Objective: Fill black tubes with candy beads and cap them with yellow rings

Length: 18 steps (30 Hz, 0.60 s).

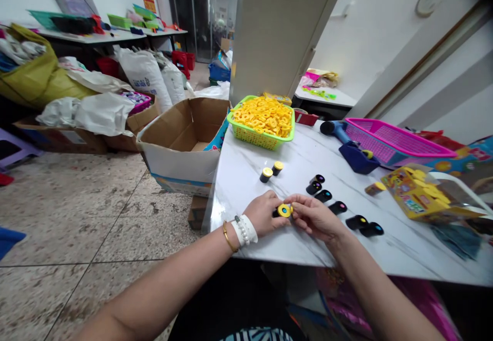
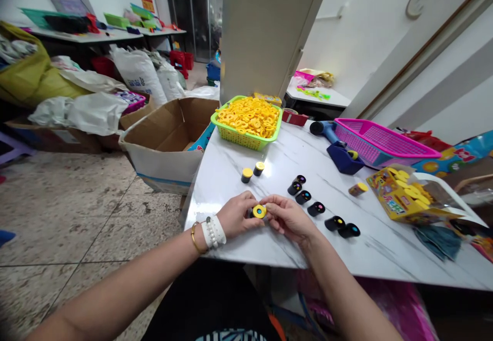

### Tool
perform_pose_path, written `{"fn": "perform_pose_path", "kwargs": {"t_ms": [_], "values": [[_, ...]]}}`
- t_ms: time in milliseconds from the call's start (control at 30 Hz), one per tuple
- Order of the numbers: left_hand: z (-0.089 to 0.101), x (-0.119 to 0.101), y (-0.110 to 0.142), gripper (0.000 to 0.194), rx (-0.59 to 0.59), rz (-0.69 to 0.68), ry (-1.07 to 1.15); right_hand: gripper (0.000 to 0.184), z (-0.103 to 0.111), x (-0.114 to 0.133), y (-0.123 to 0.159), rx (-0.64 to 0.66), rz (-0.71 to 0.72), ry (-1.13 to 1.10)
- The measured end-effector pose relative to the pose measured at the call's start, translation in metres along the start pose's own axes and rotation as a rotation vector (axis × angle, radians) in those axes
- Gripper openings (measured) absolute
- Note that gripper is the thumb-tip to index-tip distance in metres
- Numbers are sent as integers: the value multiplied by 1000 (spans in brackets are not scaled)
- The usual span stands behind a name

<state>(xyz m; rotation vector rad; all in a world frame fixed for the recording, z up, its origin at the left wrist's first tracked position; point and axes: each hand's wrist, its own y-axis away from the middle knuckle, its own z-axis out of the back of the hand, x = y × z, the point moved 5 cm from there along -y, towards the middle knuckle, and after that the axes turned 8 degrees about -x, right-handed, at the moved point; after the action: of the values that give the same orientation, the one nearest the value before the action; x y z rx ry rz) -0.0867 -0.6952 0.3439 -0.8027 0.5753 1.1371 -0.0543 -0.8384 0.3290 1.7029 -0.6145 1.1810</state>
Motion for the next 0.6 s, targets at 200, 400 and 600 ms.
{"fn": "perform_pose_path", "kwargs": {"t_ms": [200,400,600], "values": [[-6,1,-4,21,9,50,-82,40,-8,12,-9,45,20,303],[1,4,2,24,48,136,-173,40,-13,-7,8,-126,179,316],[66,50,-15,21,-227,299,-423,33,20,-19,82,-580,456,401]]}}
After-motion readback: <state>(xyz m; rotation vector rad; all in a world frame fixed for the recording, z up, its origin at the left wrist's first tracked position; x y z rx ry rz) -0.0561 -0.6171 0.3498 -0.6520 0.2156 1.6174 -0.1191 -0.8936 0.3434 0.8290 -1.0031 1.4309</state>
